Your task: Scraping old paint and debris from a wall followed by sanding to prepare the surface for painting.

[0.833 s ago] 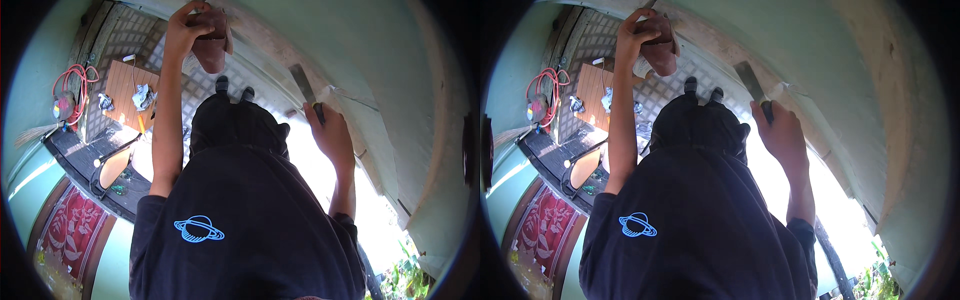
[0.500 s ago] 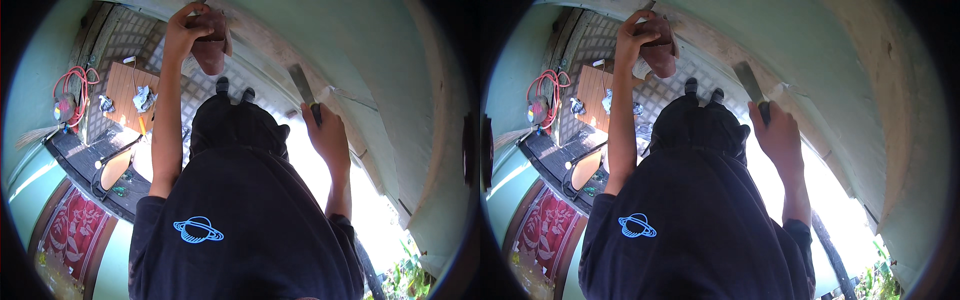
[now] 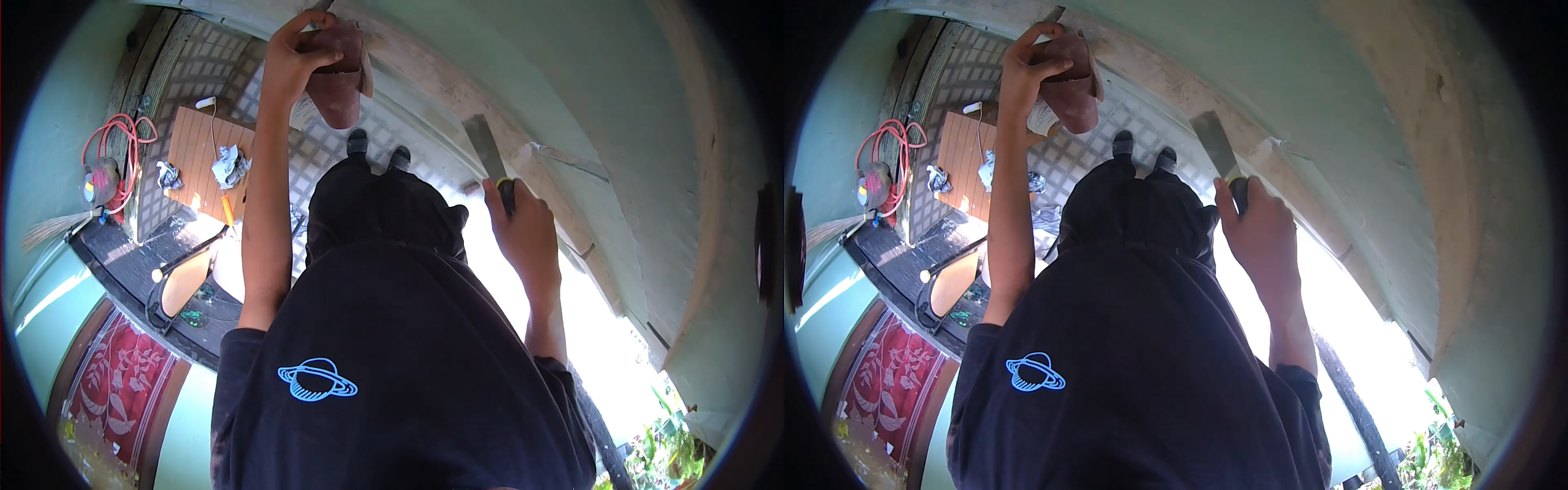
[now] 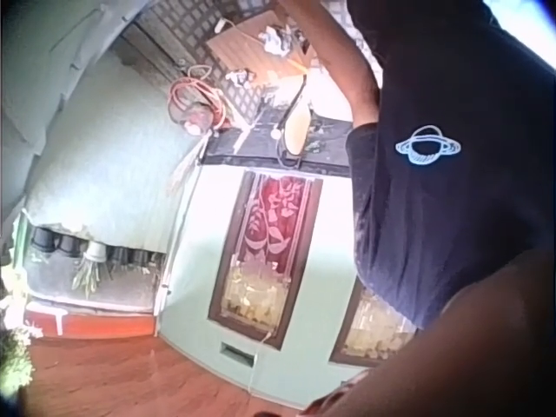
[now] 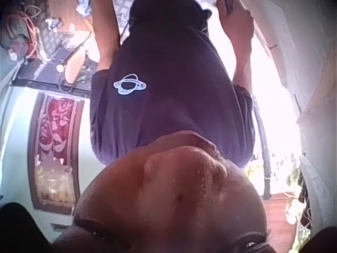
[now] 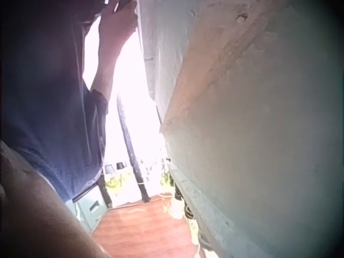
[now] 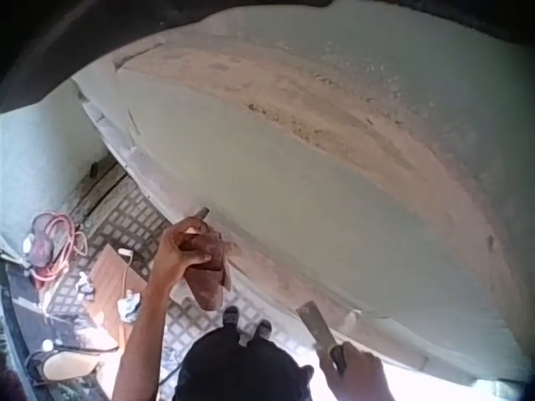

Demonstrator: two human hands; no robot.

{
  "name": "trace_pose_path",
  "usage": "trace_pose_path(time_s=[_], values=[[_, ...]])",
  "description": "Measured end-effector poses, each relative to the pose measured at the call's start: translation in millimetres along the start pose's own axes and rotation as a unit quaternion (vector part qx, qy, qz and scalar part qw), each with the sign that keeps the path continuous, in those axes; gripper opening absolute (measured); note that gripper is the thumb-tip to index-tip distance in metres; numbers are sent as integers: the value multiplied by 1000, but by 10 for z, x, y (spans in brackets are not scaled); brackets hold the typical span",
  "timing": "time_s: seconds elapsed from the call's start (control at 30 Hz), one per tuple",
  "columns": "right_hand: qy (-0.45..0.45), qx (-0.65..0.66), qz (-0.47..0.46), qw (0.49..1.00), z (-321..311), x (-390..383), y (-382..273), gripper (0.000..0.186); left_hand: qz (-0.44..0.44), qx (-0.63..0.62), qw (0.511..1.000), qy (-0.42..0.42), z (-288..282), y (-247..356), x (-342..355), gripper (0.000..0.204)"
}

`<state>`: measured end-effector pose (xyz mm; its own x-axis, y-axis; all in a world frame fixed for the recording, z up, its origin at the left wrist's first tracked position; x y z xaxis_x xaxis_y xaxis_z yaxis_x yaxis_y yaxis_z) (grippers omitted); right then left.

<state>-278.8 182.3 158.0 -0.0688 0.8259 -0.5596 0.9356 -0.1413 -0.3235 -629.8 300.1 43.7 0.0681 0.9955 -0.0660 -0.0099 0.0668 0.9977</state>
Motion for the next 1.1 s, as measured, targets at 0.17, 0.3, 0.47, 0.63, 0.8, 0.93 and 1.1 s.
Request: trace_pose_path(time_s=[0.17,0.3,0.47,0.63,0.8,0.93,1.1], values=[[2,-6,2,1000,49,84,-4,44,9,-16,1000,-2,-3,-31,6,51],[14,-15,-9,1000,56,-26,-23,44,-12,4,1000,2,-8,15,-11,51],[30,-16,3,999,111,-33,-74,46,4,-5,1000,12,14,-20,-6,50],[38,-31,-4,999,153,-33,-75,45,-8,-8,1000,6,-7,5,-15,51],[36,-27,0,999,160,-31,-77,45,1,-3,1000,0,-14,-27,24,51],[34,3,-2,999,134,36,-124,43,12,-18,1000,6,-6,-20,-4,51],[10,-2,22,1000,119,-102,-125,43,6,11,1000,4,-9,-3,2,50]])
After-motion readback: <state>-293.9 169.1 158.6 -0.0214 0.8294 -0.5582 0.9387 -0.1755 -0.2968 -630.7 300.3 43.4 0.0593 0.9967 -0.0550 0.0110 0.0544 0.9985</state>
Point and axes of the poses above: each hand's wrist, its own x-axis towards the middle knuckle, its own z-axis out of the palm, y = z × x, the point moved 1 cm from there along x, towards the middle knuckle, and after that the axes turned 8 degrees about -y, right-handed, at the moved point
